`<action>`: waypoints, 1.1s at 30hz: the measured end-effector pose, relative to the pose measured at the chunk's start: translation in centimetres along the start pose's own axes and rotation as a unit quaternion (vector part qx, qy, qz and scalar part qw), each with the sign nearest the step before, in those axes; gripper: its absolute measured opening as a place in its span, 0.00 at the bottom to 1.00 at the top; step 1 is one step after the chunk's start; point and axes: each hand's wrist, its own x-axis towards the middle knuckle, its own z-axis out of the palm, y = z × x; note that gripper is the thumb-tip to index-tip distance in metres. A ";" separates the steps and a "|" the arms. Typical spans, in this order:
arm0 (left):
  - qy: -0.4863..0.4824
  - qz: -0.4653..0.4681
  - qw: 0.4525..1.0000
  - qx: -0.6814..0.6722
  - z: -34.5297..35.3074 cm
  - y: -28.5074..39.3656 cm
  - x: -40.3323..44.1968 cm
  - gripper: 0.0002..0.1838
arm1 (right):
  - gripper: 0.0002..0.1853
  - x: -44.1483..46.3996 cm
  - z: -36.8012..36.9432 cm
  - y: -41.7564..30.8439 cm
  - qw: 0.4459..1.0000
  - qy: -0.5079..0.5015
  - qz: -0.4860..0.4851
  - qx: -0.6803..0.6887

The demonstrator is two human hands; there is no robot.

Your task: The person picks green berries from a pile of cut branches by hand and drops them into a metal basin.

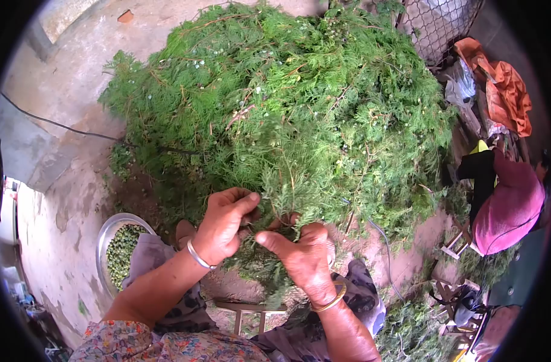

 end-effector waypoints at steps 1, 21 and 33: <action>0.011 0.065 0.997 0.033 0.6 -0.6 0.0 0.09 | 0.08 0.0 0.0 0.1 0.999 -0.031 -0.005 -0.025; 0.020 -0.003 0.999 -0.029 0.5 -1.4 -0.3 0.07 | 0.05 -0.2 0.6 -0.1 0.990 -0.012 0.104 0.091; -0.045 0.034 0.997 -0.055 0.0 -4.0 0.2 0.09 | 0.06 0.0 0.7 1.0 0.978 -0.054 0.150 0.138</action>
